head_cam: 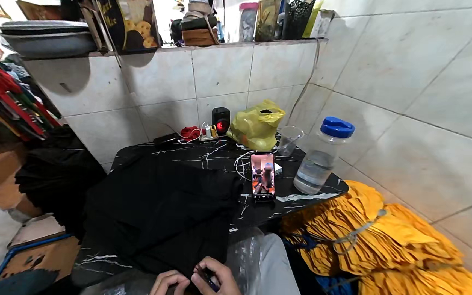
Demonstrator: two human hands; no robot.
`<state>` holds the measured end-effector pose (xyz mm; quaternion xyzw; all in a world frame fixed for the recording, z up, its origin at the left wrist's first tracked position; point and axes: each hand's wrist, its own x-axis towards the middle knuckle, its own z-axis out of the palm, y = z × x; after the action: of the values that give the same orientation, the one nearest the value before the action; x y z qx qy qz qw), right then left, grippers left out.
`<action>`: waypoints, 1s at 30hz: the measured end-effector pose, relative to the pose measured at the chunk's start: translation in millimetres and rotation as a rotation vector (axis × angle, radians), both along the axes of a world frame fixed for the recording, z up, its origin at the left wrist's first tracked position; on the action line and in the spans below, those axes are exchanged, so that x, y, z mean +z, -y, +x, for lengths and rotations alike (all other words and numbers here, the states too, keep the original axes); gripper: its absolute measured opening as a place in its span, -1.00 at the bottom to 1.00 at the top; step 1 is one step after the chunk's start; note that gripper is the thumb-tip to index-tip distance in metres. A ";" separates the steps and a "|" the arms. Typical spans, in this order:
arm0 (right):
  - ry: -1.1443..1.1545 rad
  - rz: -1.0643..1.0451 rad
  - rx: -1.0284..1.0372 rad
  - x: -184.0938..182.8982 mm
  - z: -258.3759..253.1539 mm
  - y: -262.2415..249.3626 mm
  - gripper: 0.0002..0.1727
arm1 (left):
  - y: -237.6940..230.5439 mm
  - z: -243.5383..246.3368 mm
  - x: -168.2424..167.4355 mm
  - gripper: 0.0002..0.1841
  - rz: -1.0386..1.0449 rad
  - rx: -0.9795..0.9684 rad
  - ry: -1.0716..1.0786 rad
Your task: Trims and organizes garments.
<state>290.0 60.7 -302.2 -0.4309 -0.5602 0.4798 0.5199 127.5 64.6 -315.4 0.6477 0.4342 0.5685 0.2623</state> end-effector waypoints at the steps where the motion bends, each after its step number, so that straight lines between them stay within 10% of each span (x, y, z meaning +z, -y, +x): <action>1: -0.004 -0.007 -0.002 0.5 -0.2 0.3 -0.80 | 0.3 0.1 -0.3 -0.92 0.010 -0.019 0.013; 20: 0.068 0.006 0.016 -4.4 0.6 -2.4 -0.74 | 2.7 -5.0 7.9 -0.80 0.140 0.095 -0.242; 30: 0.736 0.297 -0.230 23.6 8.2 10.4 -0.53 | -0.4 -11.4 6.7 -0.86 0.098 0.019 -0.051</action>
<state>298.2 50.3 -278.7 -0.5540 -0.7200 0.1463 0.3915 116.2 65.0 -308.7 0.6702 0.4183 0.5747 0.2136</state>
